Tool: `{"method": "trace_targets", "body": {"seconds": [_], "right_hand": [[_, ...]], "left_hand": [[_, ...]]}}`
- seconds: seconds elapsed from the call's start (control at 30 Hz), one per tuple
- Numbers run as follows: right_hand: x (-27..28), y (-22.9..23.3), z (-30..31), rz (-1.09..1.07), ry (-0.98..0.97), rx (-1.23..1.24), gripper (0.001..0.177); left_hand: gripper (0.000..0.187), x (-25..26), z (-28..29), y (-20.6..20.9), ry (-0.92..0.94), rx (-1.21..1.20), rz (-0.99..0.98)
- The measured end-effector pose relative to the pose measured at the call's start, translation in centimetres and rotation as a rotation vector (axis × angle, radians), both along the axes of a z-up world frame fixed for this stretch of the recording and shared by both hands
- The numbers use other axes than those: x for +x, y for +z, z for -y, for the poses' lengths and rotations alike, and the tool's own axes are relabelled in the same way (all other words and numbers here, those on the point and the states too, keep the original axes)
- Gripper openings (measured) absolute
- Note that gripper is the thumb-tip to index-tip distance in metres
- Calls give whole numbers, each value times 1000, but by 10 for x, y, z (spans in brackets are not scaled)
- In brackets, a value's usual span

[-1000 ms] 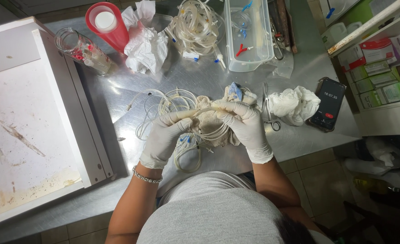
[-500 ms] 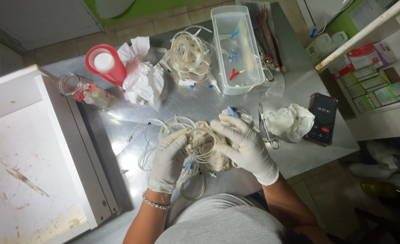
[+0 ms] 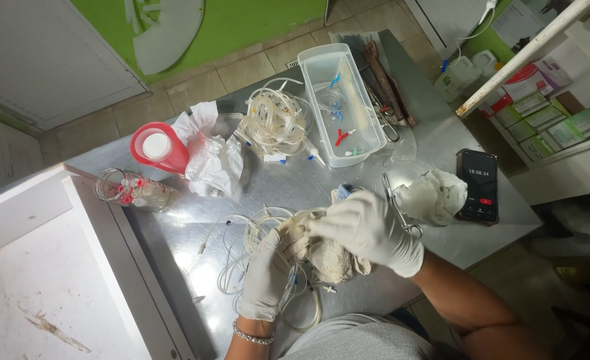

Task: The person cleans and organizes a bundle of medical tubing on a stainless steel table. They use a cloth to wipe the exterior of the tubes and connectors, then separate and arrange the cleaned items into a plastic container.

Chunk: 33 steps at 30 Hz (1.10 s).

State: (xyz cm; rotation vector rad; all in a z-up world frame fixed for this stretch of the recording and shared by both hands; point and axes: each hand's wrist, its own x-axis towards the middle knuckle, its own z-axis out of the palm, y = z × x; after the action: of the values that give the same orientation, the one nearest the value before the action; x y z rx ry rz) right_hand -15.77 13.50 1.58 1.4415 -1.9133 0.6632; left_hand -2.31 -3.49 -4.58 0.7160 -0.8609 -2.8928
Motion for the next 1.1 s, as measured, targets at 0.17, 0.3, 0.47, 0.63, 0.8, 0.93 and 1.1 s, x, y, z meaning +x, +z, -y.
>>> {"method": "trace_targets", "body": {"seconds": [0.17,0.3,0.47,0.63,0.8,0.93,1.1], "right_hand": [[-86,71,5,16,-200,-15,11],[-177,32,32,-189,-708,39,11],[-248,-39,74,-250,-895,249,18],[-281,-83,91,328,-932,929,19],[-262,-37,76,611,-832,735,37],[-244,-27,87,648,-786,1245,30],[-270,-97,79,543,-687,1014,22]], "left_hand": [[35,16,11,-4,30,-65,-122],[27,23,23,3,120,-138,-286],[23,29,41,0,221,-82,-234],[21,35,54,4,300,-47,-162],[21,37,61,-4,324,10,-98],[21,35,60,-3,322,20,-75],[22,36,60,5,327,-13,-115]]}}
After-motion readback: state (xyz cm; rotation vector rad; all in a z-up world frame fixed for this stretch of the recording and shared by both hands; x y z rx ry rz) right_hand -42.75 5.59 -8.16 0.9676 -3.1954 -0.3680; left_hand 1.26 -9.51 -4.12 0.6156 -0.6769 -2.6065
